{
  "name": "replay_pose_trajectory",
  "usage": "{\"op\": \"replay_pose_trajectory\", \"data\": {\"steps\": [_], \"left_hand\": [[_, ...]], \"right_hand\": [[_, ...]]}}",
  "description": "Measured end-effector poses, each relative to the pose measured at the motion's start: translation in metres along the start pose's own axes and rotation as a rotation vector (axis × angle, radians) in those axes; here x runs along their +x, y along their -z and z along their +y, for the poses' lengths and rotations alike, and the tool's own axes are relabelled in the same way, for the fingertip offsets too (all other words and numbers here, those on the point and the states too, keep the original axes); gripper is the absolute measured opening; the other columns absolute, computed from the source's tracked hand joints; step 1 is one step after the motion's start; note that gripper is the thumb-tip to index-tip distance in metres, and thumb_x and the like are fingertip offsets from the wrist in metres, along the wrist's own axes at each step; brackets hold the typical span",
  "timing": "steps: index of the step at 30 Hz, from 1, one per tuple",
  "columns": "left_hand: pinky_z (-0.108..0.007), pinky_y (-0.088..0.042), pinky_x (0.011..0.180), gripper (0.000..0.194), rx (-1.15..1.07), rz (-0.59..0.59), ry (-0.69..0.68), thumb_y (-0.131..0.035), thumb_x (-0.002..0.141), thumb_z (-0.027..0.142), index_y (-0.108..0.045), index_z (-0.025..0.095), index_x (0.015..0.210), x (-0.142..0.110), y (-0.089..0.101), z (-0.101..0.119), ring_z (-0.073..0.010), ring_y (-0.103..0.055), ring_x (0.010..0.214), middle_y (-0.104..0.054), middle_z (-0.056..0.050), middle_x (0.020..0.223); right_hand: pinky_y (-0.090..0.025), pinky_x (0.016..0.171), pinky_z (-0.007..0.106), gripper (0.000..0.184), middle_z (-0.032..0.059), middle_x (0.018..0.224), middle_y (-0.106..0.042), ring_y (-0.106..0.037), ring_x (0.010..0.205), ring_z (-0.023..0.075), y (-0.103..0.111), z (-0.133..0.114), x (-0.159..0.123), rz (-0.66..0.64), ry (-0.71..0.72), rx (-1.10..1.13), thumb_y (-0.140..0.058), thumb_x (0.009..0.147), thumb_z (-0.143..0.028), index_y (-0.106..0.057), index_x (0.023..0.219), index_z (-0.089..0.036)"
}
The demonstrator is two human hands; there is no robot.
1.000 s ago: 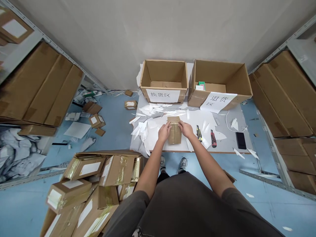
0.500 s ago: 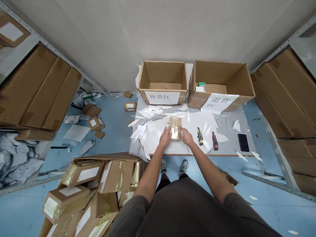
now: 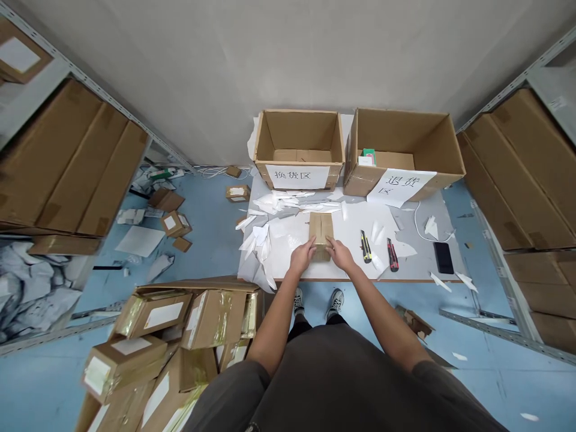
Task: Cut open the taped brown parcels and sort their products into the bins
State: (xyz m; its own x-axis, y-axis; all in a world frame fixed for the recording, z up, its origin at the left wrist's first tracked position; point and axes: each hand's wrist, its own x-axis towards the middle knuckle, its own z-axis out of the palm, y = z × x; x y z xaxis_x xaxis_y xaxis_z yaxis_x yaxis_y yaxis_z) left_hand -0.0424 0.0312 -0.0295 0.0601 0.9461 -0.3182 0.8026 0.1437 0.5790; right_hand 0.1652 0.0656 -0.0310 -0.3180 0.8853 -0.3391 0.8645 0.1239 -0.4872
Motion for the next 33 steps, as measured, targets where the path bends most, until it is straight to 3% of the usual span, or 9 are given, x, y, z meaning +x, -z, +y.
{"op": "replay_pose_trajectory", "data": {"steps": [3,5,9,12,16,20,25,29,33], "left_hand": [[-0.035,-0.052,0.096,0.054,0.08,0.068,0.048,-0.043,0.112,0.047,-0.044,0.033,0.165,0.011,0.026,0.015,-0.0267,-0.075,0.107,-0.08,-0.009,0.118],[-0.037,-0.051,0.096,0.055,0.093,0.07,0.085,-0.041,0.111,0.05,-0.046,0.034,0.163,0.025,0.035,0.023,-0.0285,-0.075,0.104,-0.081,-0.01,0.113],[-0.039,-0.05,0.1,0.058,-0.015,0.029,0.144,-0.037,0.111,0.05,-0.046,0.027,0.164,0.054,0.033,0.027,-0.032,-0.073,0.111,-0.079,-0.014,0.119],[-0.04,-0.05,0.101,0.063,-0.118,0.038,0.169,-0.037,0.111,0.051,-0.038,0.026,0.168,0.063,0.028,0.021,-0.0324,-0.072,0.116,-0.078,-0.014,0.126],[-0.042,-0.051,0.106,0.069,-0.189,0.096,0.105,-0.045,0.108,0.045,-0.028,0.025,0.172,0.044,0.022,0.006,-0.0319,-0.067,0.128,-0.065,-0.015,0.149],[-0.043,-0.046,0.119,0.07,-0.25,0.129,-0.079,-0.056,0.099,0.029,-0.04,0.022,0.167,0.013,0.002,-0.006,-0.0289,-0.054,0.145,-0.052,-0.012,0.163],[-0.041,-0.047,0.12,0.072,-0.33,0.158,-0.128,-0.054,0.094,0.021,-0.041,0.021,0.165,0.001,-0.017,-0.007,-0.0246,-0.05,0.148,-0.05,-0.011,0.163],[-0.042,-0.045,0.121,0.07,-0.263,0.145,-0.187,-0.062,0.093,0.02,-0.047,0.023,0.162,0.002,-0.007,-0.008,-0.0264,-0.053,0.144,-0.055,-0.012,0.158],[-0.038,-0.053,0.109,0.052,-0.225,0.174,-0.125,-0.056,0.104,0.036,-0.056,0.026,0.155,0.007,0.014,-0.004,-0.0235,-0.07,0.113,-0.068,-0.01,0.141]], "right_hand": [[-0.049,0.097,0.032,0.051,0.0117,0.129,-0.072,-0.069,0.114,0.0256,0.031,-0.004,0.015,0.035,0.077,-0.003,-0.042,0.112,-0.035,-0.046,0.162,-0.026],[-0.049,0.094,0.032,0.05,0.0109,0.127,-0.075,-0.069,0.113,0.0259,0.043,-0.009,0.031,0.033,0.064,-0.013,-0.04,0.112,-0.034,-0.047,0.161,-0.025],[-0.05,0.094,0.032,0.051,0.0117,0.126,-0.076,-0.07,0.111,0.0262,0.047,-0.015,0.06,0.022,-0.023,-0.036,-0.04,0.111,-0.032,-0.049,0.161,-0.024],[-0.05,0.096,0.034,0.055,0.0119,0.127,-0.075,-0.07,0.113,0.0273,0.043,-0.012,0.064,0.036,-0.051,-0.021,-0.038,0.111,-0.032,-0.042,0.166,-0.024],[-0.053,0.099,0.037,0.063,0.0125,0.136,-0.071,-0.07,0.112,0.027,0.037,0.002,0.043,0.107,-0.017,0.031,-0.044,0.108,-0.031,-0.035,0.169,-0.024],[-0.056,0.101,0.039,0.072,0.0112,0.148,-0.064,-0.072,0.104,0.0228,0.019,0.014,0.012,0.064,0.055,0.116,-0.056,0.096,-0.021,-0.04,0.166,-0.025],[-0.052,0.112,0.04,0.082,0.012,0.159,-0.055,-0.062,0.133,0.0248,-0.006,0.012,-0.003,0.071,0.104,0.17,-0.062,0.088,-0.014,-0.039,0.166,-0.024],[-0.054,0.107,0.038,0.068,0.0075,0.151,-0.065,-0.07,0.12,0.0227,0.001,0.007,-0.002,0.062,0.085,0.166,-0.058,0.099,-0.019,-0.043,0.164,-0.03],[-0.054,0.098,0.035,0.051,0.0072,0.135,-0.075,-0.073,0.111,0.0242,0.026,0.004,0.009,0.067,0.09,0.098,-0.05,0.108,-0.03,-0.051,0.159,-0.03]]}}
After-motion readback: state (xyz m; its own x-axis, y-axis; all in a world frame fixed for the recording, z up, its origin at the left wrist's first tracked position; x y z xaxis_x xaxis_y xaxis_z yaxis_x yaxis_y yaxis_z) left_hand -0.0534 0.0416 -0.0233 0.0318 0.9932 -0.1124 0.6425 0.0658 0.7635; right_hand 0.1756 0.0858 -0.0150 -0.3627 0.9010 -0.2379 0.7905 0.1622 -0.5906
